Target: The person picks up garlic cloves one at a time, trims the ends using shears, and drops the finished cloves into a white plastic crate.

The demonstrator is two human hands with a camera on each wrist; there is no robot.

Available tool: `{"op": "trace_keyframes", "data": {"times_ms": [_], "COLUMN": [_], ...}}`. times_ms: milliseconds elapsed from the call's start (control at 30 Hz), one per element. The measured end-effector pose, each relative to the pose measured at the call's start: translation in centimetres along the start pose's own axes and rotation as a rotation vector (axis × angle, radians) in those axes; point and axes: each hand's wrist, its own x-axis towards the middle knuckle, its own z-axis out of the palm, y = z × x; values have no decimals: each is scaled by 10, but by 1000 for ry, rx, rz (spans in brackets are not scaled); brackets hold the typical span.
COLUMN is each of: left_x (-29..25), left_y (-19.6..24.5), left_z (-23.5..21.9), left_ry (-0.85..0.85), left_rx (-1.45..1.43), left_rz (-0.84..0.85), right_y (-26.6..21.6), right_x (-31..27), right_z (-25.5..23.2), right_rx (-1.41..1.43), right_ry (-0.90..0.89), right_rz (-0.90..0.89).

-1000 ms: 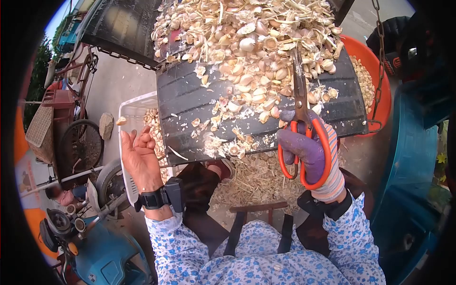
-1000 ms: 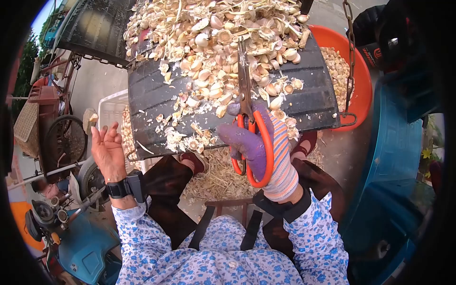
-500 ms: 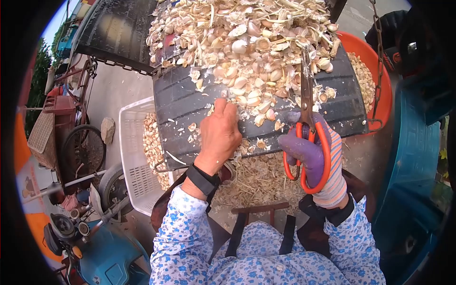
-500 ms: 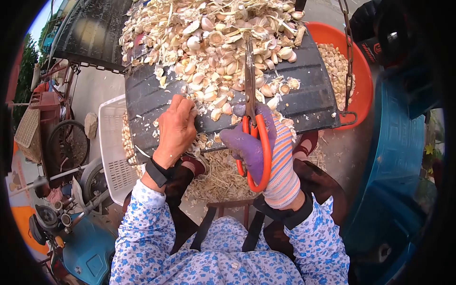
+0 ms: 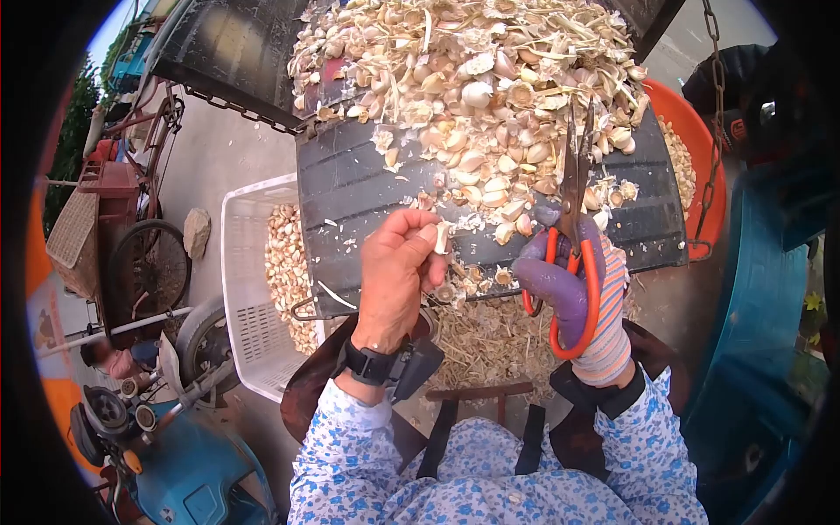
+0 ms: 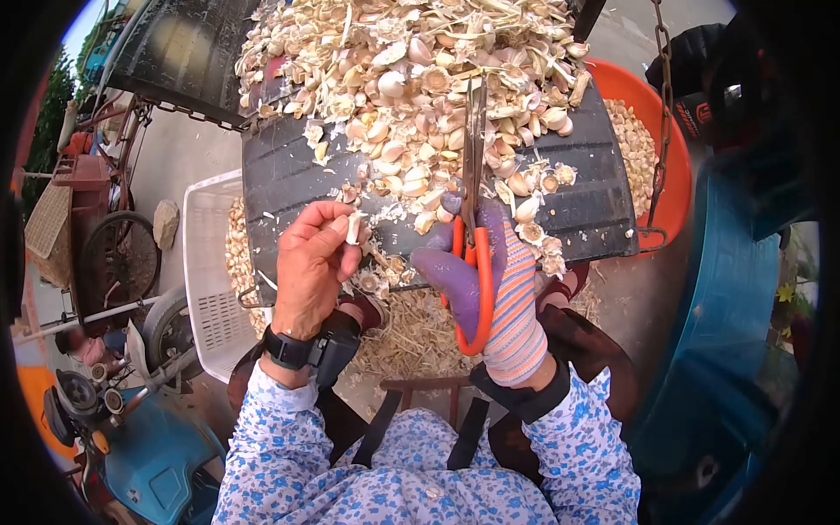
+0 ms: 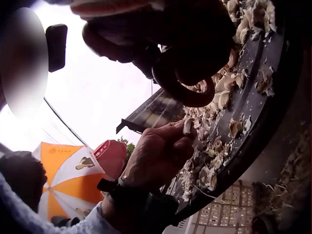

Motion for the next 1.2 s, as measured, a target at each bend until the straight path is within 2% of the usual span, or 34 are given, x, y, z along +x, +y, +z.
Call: {"op": "trace_keyframes", "data": {"times_ms": [33, 100, 233, 267, 400, 500, 533, 633, 767, 833, 867, 967, 1100, 1200], "left_x": [-7, -17, -29, -31, -39, -45, -47, -49, -53, -57, -58, -63, -66, -67], "left_y": [-2, -6, -9, -9, -12, -13, -14, -13, -8, -6, -5, -2, -1, 1], "left_z": [-2, -1, 8, 9, 15, 24, 25, 28, 26, 27, 28, 30, 30, 30], "left_ry": [-78, -157, -235, -241, -267, -208, -179, -188, -193, -187, -189, -197, -223, -269], "left_rx": [-159, -257, -355, -324, -322, -273, -152, -345, -317, -323, -322, -334, -363, -441], "left_rz": [-35, -54, -117, -157, -111, -43, -38, -91, -118, -144, -146, -153, -170, -178], "right_y": [4, 12, 12, 14, 15, 12, 14, 16, 17, 22, 23, 16, 12, 8], "right_x": [1, 2, 1, 2, 2, 0, 0, -1, -4, -3, -3, -5, -7, -9], "right_z": [3, 7, 15, 14, 8, 9, 9, 5, 4, 5, 4, 3, 1, 1], "right_rx": [-74, -231, -337, -380, -308, -321, -295, -341, -477, -401, -365, 105, 273, 290], "right_ry": [-12, -36, -86, -74, -86, -53, -43, -71, -111, -118, -120, -170, -231, -214], "right_rz": [-62, -187, -162, -237, -149, -149, -158, -241, -387, -382, -377, 21, 143, 166]}}
